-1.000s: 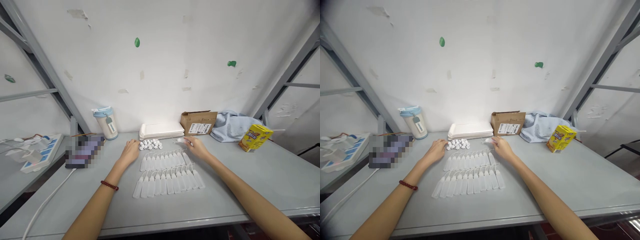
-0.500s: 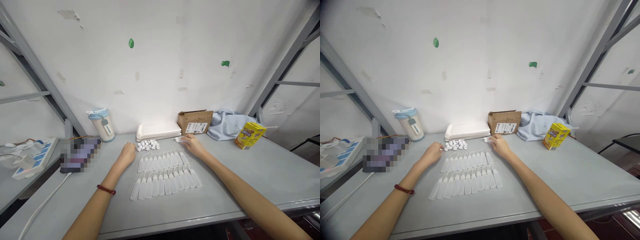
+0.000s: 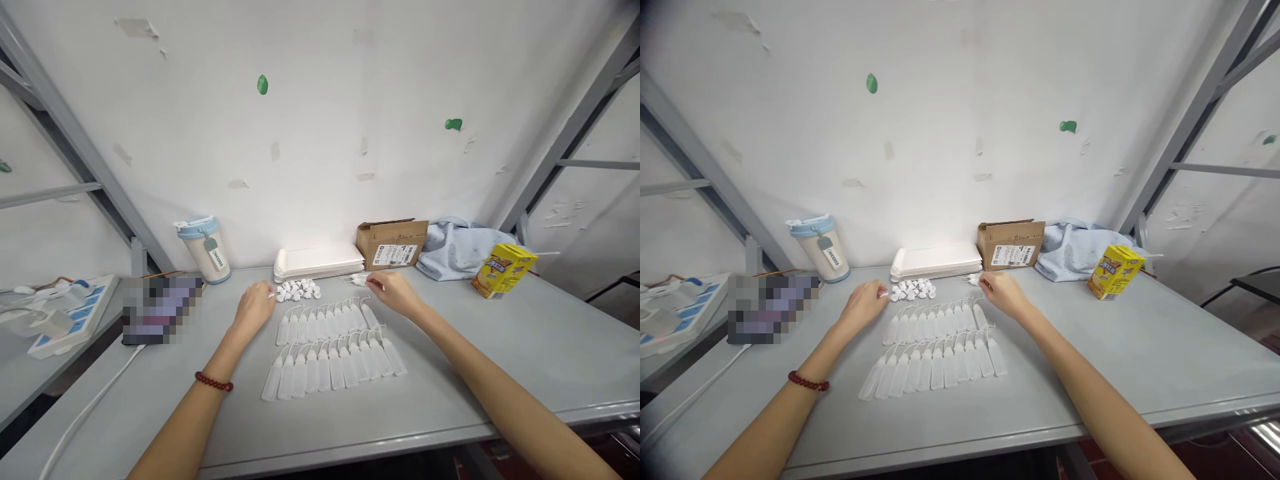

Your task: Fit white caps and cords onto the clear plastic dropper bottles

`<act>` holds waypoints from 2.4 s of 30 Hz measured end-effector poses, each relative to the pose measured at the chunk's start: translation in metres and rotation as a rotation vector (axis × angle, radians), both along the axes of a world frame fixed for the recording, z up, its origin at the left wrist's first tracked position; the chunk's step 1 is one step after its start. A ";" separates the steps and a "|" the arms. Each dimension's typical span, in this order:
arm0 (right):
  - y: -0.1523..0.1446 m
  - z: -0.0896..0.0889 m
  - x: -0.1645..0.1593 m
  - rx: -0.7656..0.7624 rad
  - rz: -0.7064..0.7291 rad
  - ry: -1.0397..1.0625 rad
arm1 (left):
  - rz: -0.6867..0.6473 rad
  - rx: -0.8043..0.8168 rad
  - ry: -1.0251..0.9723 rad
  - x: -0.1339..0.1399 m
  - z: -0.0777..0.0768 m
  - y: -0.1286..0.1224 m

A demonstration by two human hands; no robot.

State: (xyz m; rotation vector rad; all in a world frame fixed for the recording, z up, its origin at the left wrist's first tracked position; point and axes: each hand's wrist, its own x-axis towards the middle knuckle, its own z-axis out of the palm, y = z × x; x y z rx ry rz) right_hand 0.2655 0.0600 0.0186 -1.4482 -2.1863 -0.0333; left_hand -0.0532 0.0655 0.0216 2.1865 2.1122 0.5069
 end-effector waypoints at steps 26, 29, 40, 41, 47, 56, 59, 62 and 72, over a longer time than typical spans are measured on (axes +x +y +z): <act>-0.023 0.019 -0.018 -0.350 -0.004 -0.089 | -0.353 -0.072 -0.727 0.063 0.011 -0.040; -0.024 0.018 -0.023 -0.256 0.000 -0.008 | -0.376 -0.136 -0.826 0.066 0.013 -0.041; -0.039 -0.001 -0.042 0.058 0.213 -0.008 | -0.403 -0.204 -1.204 0.076 0.023 -0.056; -0.040 -0.002 -0.043 0.068 0.220 -0.024 | -0.411 -0.197 -1.210 0.076 0.023 -0.057; -0.044 -0.005 -0.046 0.130 0.265 -0.060 | -0.448 -0.106 -1.155 0.079 0.019 -0.060; -0.047 -0.004 -0.048 0.240 0.306 -0.042 | -0.355 -0.036 -0.910 0.079 0.016 -0.059; -0.048 -0.003 -0.048 0.245 0.315 -0.048 | -0.377 -0.085 -0.965 0.078 0.016 -0.056; -0.049 -0.002 -0.049 0.256 0.336 -0.050 | -0.371 -0.132 -1.001 0.078 0.016 -0.055; -0.056 0.005 -0.052 0.185 0.412 0.016 | -0.371 -0.149 -1.054 0.076 0.020 -0.055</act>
